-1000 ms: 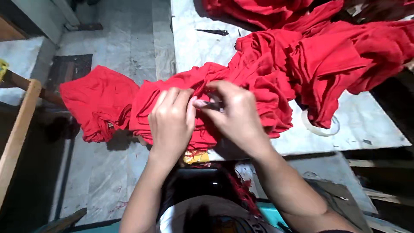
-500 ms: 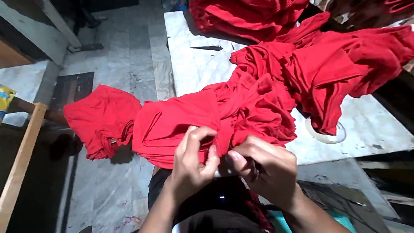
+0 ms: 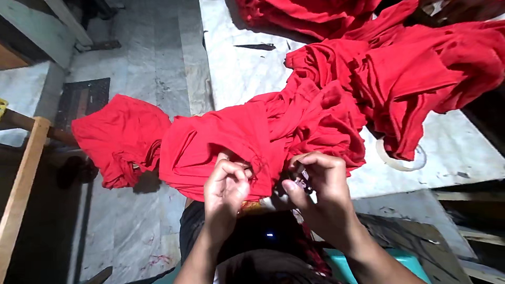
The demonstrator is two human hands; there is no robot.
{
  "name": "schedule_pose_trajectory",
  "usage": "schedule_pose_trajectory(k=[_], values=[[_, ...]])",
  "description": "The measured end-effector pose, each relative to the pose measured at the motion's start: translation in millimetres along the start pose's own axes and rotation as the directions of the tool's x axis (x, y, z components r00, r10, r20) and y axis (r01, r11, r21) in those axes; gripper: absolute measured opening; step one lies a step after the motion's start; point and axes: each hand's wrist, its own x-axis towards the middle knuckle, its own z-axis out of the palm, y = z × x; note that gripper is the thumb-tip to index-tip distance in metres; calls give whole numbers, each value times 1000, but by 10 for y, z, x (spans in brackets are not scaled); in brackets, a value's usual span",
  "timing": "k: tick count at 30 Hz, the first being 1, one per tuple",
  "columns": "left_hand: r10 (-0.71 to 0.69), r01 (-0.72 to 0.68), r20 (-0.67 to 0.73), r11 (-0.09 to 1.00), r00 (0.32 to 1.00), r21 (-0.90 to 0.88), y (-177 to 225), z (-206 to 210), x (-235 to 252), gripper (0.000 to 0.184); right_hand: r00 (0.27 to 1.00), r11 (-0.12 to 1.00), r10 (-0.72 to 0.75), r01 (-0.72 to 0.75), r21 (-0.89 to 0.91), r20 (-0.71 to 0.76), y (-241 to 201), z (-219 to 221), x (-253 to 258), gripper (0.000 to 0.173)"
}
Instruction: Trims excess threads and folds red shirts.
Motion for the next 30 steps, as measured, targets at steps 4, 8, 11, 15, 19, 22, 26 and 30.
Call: schedule_pose_trajectory(k=[4,8,11,15,19,22,26,30], values=[[46,-68,128,983,991,170,57,36,7,37,994,999,48,-47,15,-96,-25,42,41,38],[72,-114,166,960,983,257,73,56,31,39,990,998,4,5,64,-139,-48,151,213,31],[53,-91,104,910,993,404,75,90,9,39,980,994,-93,103,47,-174,-9,257,298,13],[69,-71,23,867,997,494,17,118,20,51,964,972,-231,224,-63,-129,-113,232,236,14],[186,-148,-10,810,982,568,-59,160,122,37,962,960,-275,274,-59,-7,-226,125,112,13],[258,-203,-7,778,966,595,-152,111,138,7,966,960,-259,259,-103,10,-175,80,38,11],[216,-168,-16,801,976,575,-104,65,109,13,997,989,-76,77,-122,16,-49,8,-4,40],[137,-111,-20,872,990,476,-49,21,70,14,997,966,-73,69,-250,-4,18,12,-2,29]])
